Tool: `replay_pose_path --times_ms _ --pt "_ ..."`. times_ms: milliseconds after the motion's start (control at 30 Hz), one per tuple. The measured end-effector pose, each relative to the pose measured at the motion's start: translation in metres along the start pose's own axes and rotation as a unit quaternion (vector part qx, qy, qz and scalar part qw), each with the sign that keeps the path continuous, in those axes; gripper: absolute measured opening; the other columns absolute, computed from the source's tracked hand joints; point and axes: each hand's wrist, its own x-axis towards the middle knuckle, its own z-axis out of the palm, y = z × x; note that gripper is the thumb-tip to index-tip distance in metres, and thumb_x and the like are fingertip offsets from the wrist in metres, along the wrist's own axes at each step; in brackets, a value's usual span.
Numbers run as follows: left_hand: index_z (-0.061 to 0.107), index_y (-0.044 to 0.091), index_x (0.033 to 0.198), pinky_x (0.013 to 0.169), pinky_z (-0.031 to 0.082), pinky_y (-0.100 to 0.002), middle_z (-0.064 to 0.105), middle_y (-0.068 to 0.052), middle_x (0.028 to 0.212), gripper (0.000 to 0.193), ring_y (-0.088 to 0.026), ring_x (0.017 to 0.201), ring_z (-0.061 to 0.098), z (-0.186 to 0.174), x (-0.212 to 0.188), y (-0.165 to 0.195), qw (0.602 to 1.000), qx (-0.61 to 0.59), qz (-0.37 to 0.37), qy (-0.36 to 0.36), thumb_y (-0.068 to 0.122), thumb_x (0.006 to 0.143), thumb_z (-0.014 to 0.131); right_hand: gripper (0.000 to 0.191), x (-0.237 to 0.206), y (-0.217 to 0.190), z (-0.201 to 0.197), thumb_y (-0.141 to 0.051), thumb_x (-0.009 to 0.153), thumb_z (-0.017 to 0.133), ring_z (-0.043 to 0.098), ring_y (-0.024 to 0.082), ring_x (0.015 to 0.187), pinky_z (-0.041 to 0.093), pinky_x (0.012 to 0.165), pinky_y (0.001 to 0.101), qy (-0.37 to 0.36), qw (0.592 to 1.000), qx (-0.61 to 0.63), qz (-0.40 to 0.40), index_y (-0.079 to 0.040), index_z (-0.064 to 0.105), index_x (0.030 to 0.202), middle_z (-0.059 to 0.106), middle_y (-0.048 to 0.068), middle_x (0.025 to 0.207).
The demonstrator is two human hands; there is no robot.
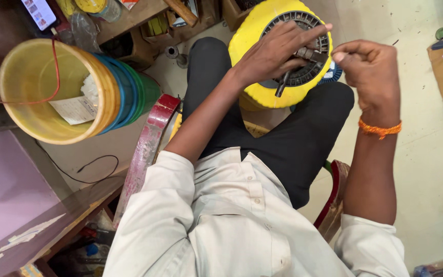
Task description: The person sits on a chair and works on a motor stator resting on a yellow container. They use their hands to adjust copper windings, then use a green screwdriver to press and align the windings, and finally use scissors to trim a small white tag from the stator.
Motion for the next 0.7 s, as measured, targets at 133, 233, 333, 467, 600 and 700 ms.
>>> replay_pose_path --times_ms 133,233,333,467,600,700 --pt "0.026 0.024 0.166 0.107 0.047 -0.042 0.064 0.002 0.118 0.096 -0.023 0.111 0.059 -0.003 0.001 -0.001 0.992 -0.12 0.029 0.01 0.009 0.092 0.085 0.009 -0.008 0.002 0.022 -0.004 0.095 0.078 0.034 -0.001 0.058 0.022 0.052 0.0208 0.004 0.999 -0.043 -0.015 0.002 0.075 0.102 0.046 -0.012 0.068" --pt "0.027 0.023 0.166 0.106 0.046 -0.042 0.065 0.001 0.119 0.097 -0.025 0.11 0.057 -0.004 0.006 -0.008 0.992 -0.115 0.043 -0.014 0.007 0.091 0.086 0.007 -0.016 0.012 0.033 -0.005 0.096 0.078 0.032 0.001 0.06 0.022 0.054 0.0241 0.022 0.991 -0.128 -0.039 -0.001 0.076 0.102 0.04 -0.011 0.068" --pt "0.036 0.021 0.162 0.106 0.046 -0.042 0.063 -0.002 0.124 0.09 -0.026 0.112 0.056 -0.003 0.009 -0.014 0.993 -0.092 0.074 -0.013 0.004 0.088 0.084 0.006 -0.022 0.026 0.046 -0.004 0.095 0.078 0.033 0.005 0.059 0.027 0.053 0.0281 0.038 0.964 -0.241 -0.106 -0.001 0.075 0.1 0.039 -0.004 0.064" --pt "0.062 0.022 0.144 0.107 0.046 -0.039 0.06 -0.003 0.13 0.059 -0.025 0.121 0.055 -0.003 -0.001 -0.017 0.992 -0.035 0.119 0.01 0.007 0.091 0.08 0.006 -0.026 0.045 0.059 -0.003 0.096 0.078 0.037 0.011 0.054 0.032 0.053 0.0313 0.061 0.935 -0.301 -0.178 -0.001 0.073 0.1 0.043 0.004 0.062" --pt "0.074 0.02 0.114 0.102 0.041 -0.045 0.056 -0.004 0.14 0.027 -0.027 0.125 0.051 0.001 -0.02 -0.013 0.969 0.065 0.208 0.115 0.027 0.089 0.079 0.007 -0.036 0.052 0.059 -0.002 0.094 0.078 0.041 0.014 0.056 0.035 0.055 0.0312 0.059 0.925 -0.318 -0.199 0.0 0.073 0.098 0.05 0.009 0.067" --pt "0.076 0.021 0.11 0.11 0.04 -0.045 0.055 0.002 0.145 0.022 -0.022 0.132 0.05 0.012 -0.034 -0.007 0.956 0.146 0.218 0.13 0.024 0.089 0.078 0.009 -0.051 0.047 0.057 -0.003 0.094 0.078 0.05 0.012 0.062 0.04 0.058 0.0293 0.033 0.925 -0.296 -0.236 -0.002 0.073 0.102 0.063 0.008 0.08"
